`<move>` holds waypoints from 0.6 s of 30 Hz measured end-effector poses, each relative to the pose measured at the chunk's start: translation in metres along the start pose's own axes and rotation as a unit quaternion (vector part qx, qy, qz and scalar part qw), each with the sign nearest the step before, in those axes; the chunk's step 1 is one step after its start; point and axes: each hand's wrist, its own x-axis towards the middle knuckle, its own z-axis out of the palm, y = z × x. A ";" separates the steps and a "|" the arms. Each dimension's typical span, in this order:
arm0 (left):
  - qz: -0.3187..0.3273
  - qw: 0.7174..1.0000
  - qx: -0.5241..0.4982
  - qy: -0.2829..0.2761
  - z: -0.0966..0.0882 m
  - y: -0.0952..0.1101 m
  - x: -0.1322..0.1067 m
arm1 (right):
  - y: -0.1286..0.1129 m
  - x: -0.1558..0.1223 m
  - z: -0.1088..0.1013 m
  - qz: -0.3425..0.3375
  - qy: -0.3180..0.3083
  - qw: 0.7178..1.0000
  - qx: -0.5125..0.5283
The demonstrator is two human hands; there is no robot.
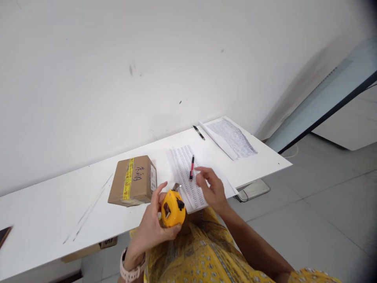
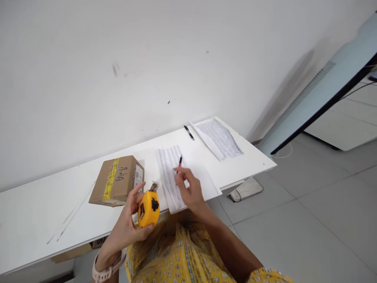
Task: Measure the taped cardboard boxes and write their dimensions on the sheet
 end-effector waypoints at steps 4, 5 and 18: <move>0.073 0.995 0.024 0.057 0.004 0.005 0.050 | 0.037 0.054 -0.003 0.101 0.004 0.977 -0.188; 0.088 0.993 0.038 0.070 0.008 0.005 0.067 | 0.045 0.066 -0.001 0.114 -0.026 0.962 -0.246; 0.064 0.948 0.280 0.137 0.066 -0.074 0.160 | 0.083 0.075 -0.037 0.131 -0.133 0.976 -0.109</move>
